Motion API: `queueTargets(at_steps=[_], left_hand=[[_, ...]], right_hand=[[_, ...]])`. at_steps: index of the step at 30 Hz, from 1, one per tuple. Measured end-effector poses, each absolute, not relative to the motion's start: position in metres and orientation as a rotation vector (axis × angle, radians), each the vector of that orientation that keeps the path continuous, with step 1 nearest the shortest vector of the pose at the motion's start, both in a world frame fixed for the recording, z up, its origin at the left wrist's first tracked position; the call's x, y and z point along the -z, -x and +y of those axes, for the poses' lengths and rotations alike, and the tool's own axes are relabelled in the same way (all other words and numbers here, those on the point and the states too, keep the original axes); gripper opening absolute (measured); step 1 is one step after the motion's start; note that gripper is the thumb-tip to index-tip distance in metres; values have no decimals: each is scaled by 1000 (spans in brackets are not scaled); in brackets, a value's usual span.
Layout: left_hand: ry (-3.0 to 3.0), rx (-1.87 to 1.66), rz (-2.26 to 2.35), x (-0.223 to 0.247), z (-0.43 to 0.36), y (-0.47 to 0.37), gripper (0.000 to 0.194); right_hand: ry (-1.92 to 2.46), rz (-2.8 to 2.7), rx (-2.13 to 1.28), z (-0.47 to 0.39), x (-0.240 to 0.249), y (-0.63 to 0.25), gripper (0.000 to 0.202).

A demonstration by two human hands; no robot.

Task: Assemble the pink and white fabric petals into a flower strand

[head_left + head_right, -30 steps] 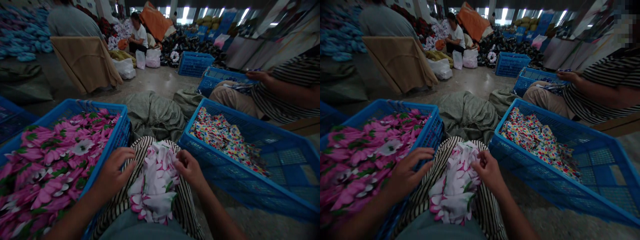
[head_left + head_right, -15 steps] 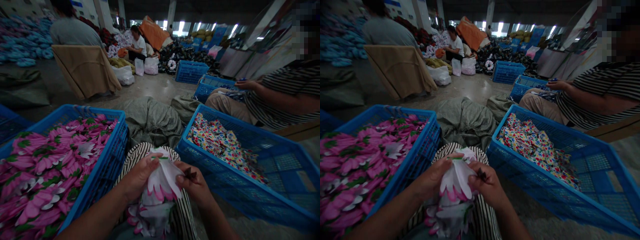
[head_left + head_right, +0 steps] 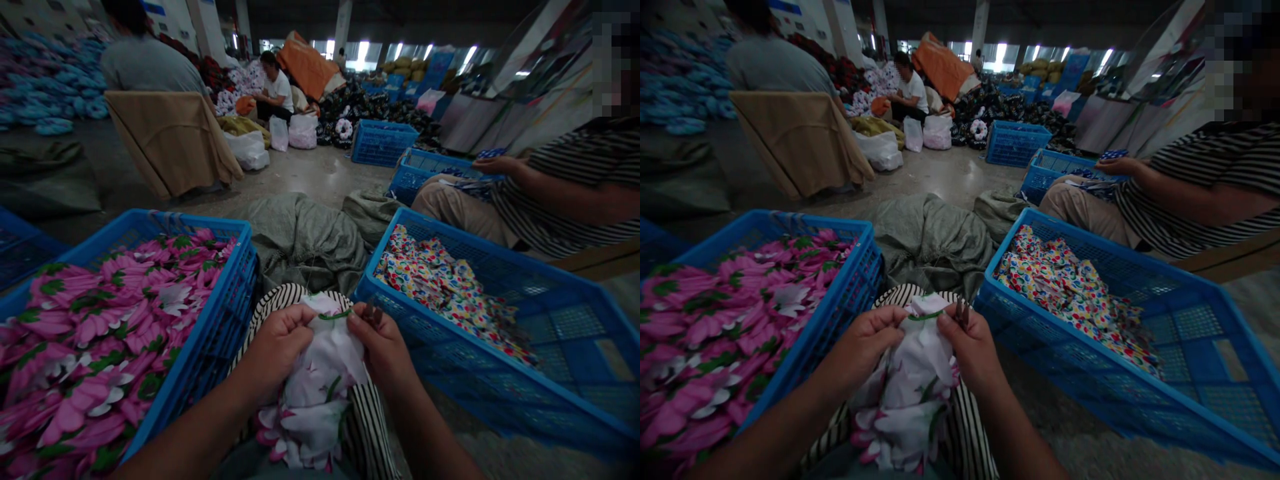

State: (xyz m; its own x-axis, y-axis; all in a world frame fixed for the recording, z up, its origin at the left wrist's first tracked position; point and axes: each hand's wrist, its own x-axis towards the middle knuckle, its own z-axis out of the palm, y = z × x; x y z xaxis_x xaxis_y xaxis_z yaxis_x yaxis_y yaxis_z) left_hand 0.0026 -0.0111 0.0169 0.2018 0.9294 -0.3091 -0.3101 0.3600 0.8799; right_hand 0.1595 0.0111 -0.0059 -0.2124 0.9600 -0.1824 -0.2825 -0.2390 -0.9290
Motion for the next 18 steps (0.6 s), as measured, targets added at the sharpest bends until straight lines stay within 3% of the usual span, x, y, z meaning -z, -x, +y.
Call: queueTargets(at_steps=[18], left_hand=[[-431, -1133, 797, -21, -15, -14, 10]], right_hand=[[905, -892, -1725, 2, 2, -152, 27]])
